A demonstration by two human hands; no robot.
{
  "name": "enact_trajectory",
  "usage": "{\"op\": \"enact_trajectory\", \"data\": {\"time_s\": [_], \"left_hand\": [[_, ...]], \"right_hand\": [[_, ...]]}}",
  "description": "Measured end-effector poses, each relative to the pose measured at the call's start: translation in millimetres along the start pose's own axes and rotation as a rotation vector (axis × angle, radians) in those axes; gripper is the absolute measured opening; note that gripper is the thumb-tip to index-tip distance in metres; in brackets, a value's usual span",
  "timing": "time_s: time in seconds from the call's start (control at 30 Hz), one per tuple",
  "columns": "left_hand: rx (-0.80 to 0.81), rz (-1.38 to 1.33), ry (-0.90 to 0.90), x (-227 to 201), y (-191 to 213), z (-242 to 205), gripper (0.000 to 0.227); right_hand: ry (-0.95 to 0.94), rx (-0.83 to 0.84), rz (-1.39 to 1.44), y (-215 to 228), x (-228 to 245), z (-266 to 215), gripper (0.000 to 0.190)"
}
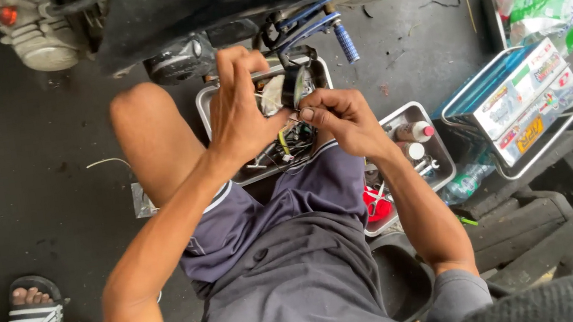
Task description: The person sits on the floor in a workshop and works on the wiring of a motorcycle. They use electrical tape to wrap and secure wires in the motorcycle's under-seat area. The person also briefly handles a green plastic bottle before returning to the wiring task.
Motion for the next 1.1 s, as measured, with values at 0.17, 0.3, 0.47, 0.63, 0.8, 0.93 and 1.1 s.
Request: {"op": "enact_trajectory", "data": {"time_s": [0.17,0.3,0.47,0.63,0.8,0.93,1.1], "left_hand": [[0.077,-0.324,-0.128,-6,0,10,0.03],[0.262,-0.13,-0.221,1,0,-5,0.035],[0.162,-0.51,-0.122,15,-18,-3,0.031],[0.139,-0.395,0.178,5,-20,7,0.084],[0.046,-0.26,0.193,12,-16,16,0.068],[0.054,-0.57,0.359,53,-41,14,0.088],[0.033,-0.913,0.572,55,-47,8,0.069]], "right_hand": [[0.013,0.007,-0.052,5,-3,3,0.015],[0.113,-0.082,-0.2,10,-10,0,0.011],[0.284,-0.246,-0.318,7,-11,0,0.008],[0.393,-0.197,-0.343,-3,4,4,0.008],[0.538,-0.143,-0.455,-1,15,8,0.01],[0.395,-0.181,-0.495,1,15,13,0.008],[0.358,-0.181,-0.487,-3,1,14,0.011]]}}
Point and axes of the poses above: each hand's wrist, its own z-axis towards the middle knuckle, its own y-axis out of the back of the hand, x = y × z, the point moved 3 cm from there along z, towards the middle knuckle, and after that the axes turned 2 degrees about z, right-handed, at the moved point
